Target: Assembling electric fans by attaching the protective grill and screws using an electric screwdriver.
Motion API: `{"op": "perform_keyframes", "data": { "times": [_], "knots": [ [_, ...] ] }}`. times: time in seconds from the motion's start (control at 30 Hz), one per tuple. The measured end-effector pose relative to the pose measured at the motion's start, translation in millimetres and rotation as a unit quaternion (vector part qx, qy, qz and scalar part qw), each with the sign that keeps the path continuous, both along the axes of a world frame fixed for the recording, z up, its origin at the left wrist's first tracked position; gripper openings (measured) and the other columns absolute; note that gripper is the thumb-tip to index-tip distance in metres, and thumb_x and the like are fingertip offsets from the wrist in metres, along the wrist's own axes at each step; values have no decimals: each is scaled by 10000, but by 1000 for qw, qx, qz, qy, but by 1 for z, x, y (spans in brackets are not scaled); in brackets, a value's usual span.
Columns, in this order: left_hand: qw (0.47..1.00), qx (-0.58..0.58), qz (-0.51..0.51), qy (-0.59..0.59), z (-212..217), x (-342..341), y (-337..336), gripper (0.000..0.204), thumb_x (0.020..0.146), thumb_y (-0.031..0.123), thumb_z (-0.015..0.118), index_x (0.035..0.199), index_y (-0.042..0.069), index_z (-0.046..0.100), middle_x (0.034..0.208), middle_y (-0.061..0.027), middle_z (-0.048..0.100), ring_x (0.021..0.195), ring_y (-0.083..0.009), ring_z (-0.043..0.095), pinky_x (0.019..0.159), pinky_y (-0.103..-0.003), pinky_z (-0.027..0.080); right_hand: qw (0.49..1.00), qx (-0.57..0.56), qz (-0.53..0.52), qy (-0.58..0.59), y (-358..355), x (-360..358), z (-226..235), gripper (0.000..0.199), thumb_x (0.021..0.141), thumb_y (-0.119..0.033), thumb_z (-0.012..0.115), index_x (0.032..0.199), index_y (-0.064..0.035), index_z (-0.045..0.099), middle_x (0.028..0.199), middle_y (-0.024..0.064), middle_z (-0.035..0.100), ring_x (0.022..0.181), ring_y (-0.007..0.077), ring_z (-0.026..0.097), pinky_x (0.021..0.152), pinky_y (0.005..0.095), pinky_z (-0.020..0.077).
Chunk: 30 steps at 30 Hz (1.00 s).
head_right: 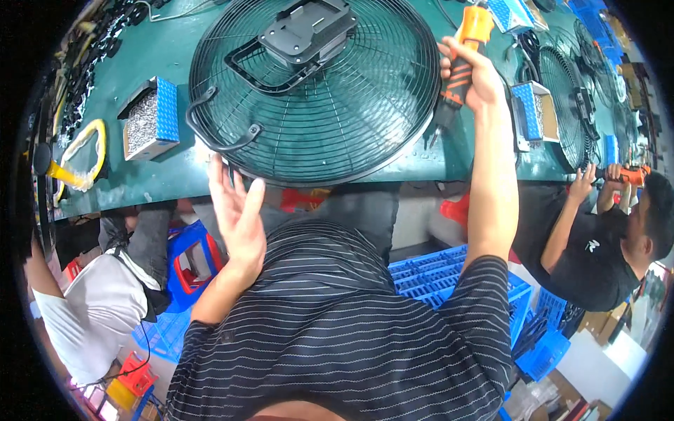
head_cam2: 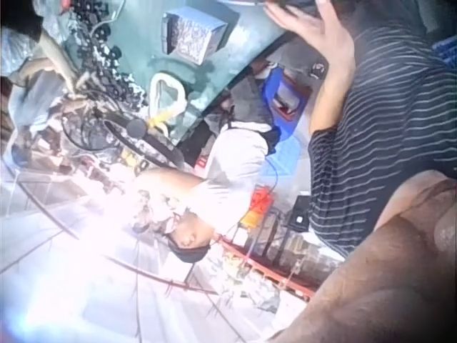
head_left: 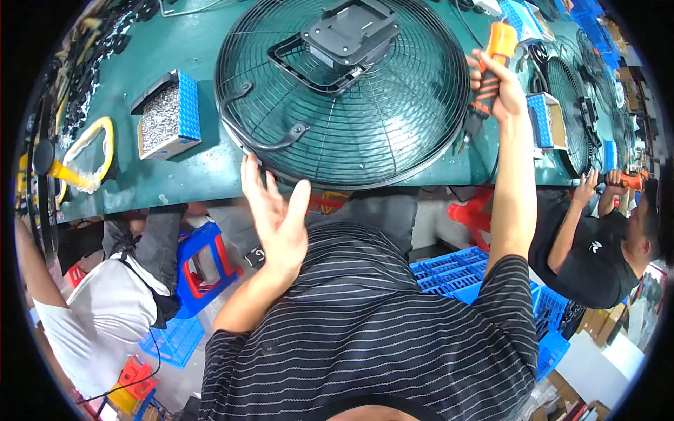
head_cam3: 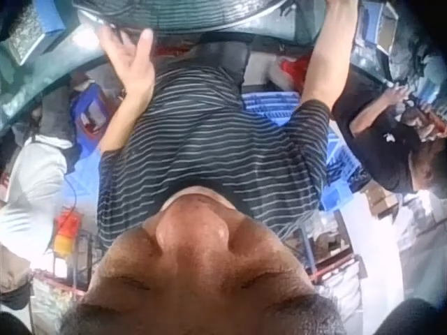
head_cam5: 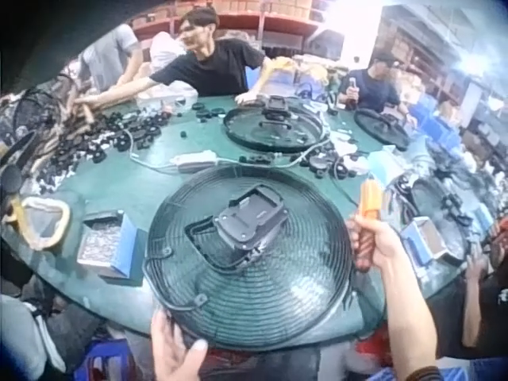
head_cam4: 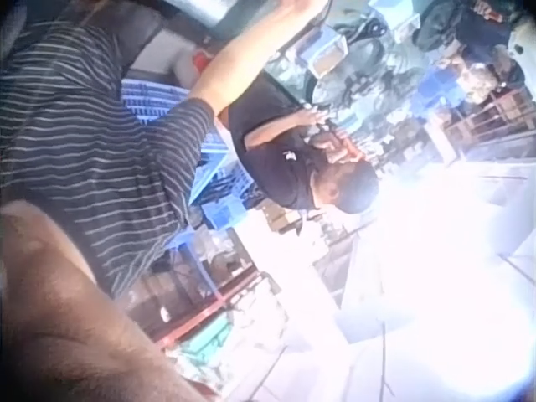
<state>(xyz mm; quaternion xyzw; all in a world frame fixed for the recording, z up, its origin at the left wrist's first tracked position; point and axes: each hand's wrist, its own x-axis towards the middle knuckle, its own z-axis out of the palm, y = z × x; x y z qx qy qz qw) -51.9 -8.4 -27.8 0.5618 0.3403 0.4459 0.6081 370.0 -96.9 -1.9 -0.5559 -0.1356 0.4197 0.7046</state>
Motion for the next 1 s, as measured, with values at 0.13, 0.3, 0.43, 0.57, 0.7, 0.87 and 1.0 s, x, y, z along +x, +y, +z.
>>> {"op": "perform_keyframes", "data": {
  "times": [0.13,0.3,0.43,0.57,0.7,0.87,1.0],
  "knots": [
    [972,163,58,157,31,-42,61,594,877,-26,646,1424,-12,416,1389,-141,491,1210,-219,509,1013,-374,410,989,17,-46,-142,-11,-23,15,352,880,-147,725,1157,6,573,1225,223,647,705,145,627,643,299,523],
    [767,346,33,539,88,-72,194,325,857,93,706,1170,18,657,1072,-110,672,874,-184,658,767,-299,505,927,121,-154,-320,-41,-89,32,348,889,-29,666,1211,17,542,1112,204,672,686,146,607,659,268,496],
    [696,373,-77,609,88,-69,234,311,826,149,733,1094,0,682,1032,-134,685,889,-266,677,788,-358,518,896,156,-201,-365,-58,-136,34,423,872,24,658,1263,32,499,999,165,647,712,176,611,680,299,514],
    [685,331,-87,643,86,-60,241,248,783,189,755,972,33,721,941,-134,722,911,-292,694,814,-391,528,885,152,-220,-381,-75,-155,30,446,848,32,649,1267,12,497,949,139,604,735,198,593,709,352,516],
    [720,287,-81,627,80,-58,249,189,789,198,743,941,86,731,905,-106,726,882,-265,696,782,-380,527,887,159,-195,-386,-77,-158,34,432,850,39,633,1257,5,493,905,115,560,724,197,559,691,353,489],
    [740,250,-45,623,84,-69,251,139,817,201,720,890,85,701,904,-98,713,887,-276,685,778,-389,518,897,155,-187,-369,-73,-158,46,482,841,40,629,1294,33,466,878,112,544,717,185,530,684,335,471],
    [792,320,43,518,87,-87,238,152,843,148,707,938,39,659,828,-94,672,733,-221,630,683,-348,495,892,205,-172,-363,-68,-165,63,450,879,42,597,1300,43,439,898,104,518,710,168,520,665,327,463]
  ]
}}
